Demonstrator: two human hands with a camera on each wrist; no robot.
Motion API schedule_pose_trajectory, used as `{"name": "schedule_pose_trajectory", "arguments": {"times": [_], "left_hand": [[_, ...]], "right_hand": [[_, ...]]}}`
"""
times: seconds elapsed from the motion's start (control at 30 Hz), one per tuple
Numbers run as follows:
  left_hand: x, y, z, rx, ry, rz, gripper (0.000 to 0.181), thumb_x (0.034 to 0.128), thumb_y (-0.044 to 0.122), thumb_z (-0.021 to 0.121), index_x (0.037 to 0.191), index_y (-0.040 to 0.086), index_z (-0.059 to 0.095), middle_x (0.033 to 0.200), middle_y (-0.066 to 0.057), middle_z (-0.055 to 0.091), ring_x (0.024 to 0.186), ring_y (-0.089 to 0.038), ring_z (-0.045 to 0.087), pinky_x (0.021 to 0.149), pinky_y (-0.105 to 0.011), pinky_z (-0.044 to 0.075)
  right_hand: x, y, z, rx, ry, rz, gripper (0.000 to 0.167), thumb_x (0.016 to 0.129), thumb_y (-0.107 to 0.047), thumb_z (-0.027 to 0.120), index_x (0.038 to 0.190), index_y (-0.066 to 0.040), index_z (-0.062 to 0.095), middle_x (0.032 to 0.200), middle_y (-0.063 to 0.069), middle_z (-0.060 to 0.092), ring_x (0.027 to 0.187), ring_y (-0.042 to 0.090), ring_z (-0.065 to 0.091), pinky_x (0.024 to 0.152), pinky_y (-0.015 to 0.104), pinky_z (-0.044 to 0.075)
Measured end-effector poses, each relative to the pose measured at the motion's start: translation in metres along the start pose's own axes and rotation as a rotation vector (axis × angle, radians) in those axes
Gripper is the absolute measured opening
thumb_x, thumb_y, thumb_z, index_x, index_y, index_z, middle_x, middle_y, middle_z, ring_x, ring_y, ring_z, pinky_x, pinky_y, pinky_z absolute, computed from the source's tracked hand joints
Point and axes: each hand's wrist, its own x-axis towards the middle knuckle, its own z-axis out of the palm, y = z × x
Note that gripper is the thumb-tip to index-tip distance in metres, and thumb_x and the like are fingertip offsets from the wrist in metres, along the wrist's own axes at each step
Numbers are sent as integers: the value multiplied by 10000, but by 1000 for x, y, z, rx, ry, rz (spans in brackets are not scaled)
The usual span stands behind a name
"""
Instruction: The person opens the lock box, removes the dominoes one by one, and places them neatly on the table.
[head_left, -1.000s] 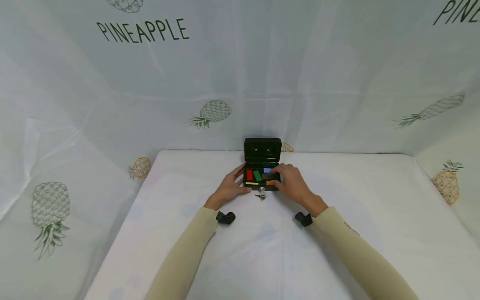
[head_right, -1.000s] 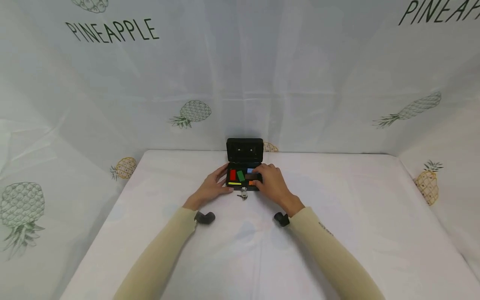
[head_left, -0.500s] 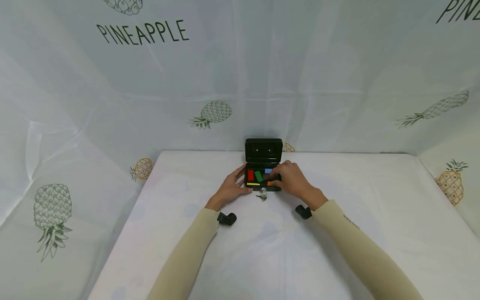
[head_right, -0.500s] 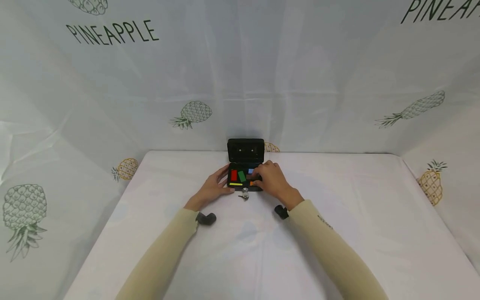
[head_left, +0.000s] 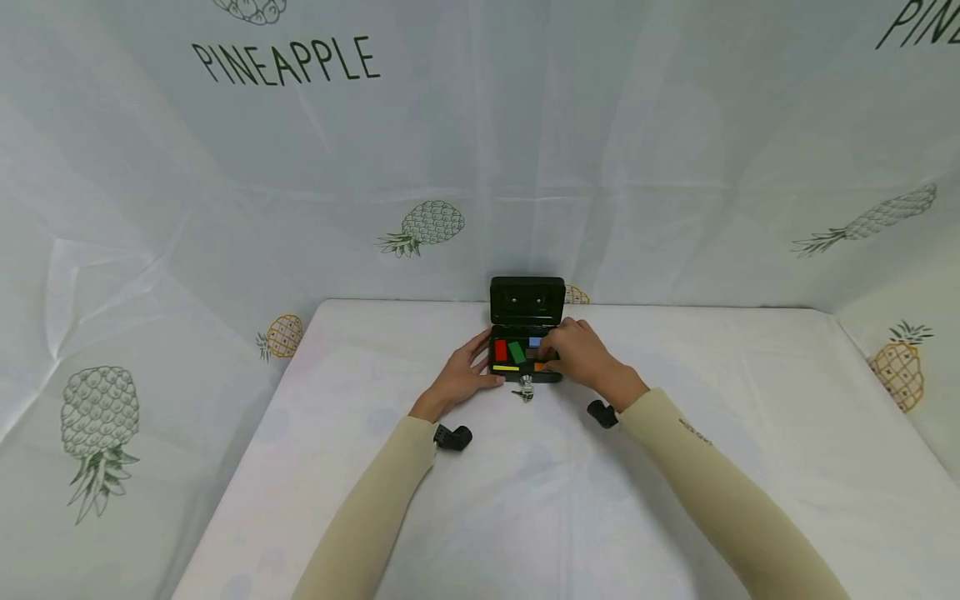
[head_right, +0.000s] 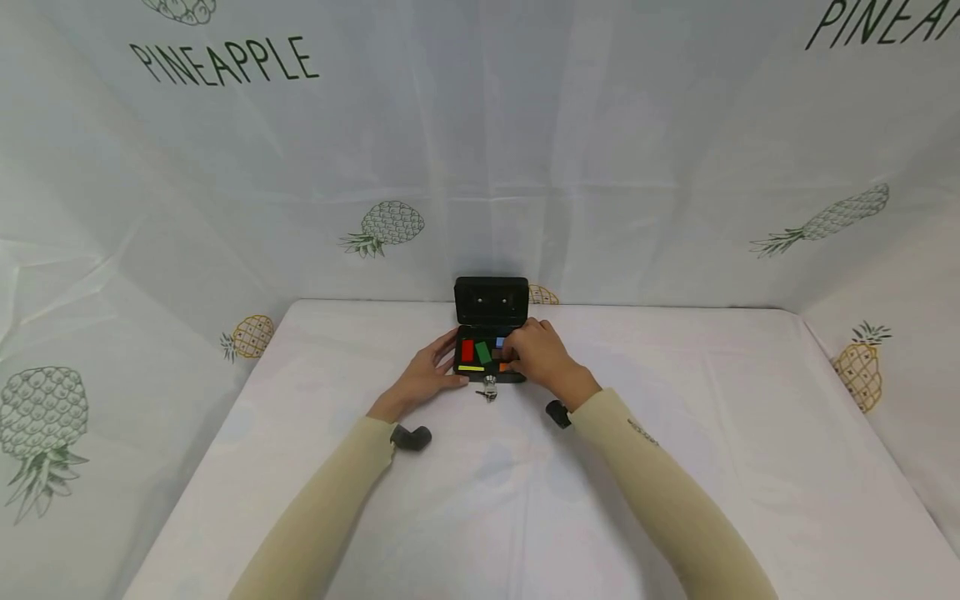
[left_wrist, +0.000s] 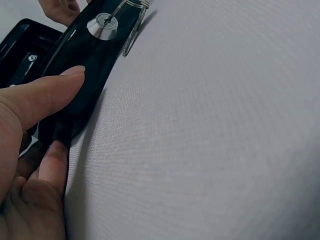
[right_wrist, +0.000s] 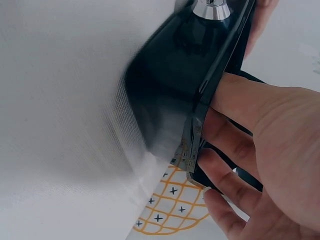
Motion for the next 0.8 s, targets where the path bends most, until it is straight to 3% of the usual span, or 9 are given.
{"name": "schedule_pose_trajectory", "arguments": {"times": [0.5,0.8], "left_hand": [[-2,2,1,2,9,-25,988,896,-83,794,1693,157,261,1736,-74,274,1596,-234,288,1231,-326,409],[-2,3,1,14,18,-33,964,901,-71,794,1687,144,280,1733,-91,282,1566,-270,356,1208,-319,436]], "right_hand": [[7,1,0,-88,-55,-37,101,843,-86,900,930,-108,855,853,1,786,1000,298,590,1009,539,496],[12,5,4,-166,-90,-81,34,872,-163,890,880,-148,860,807,-34,768,914,248,580,956,500,520]]}}
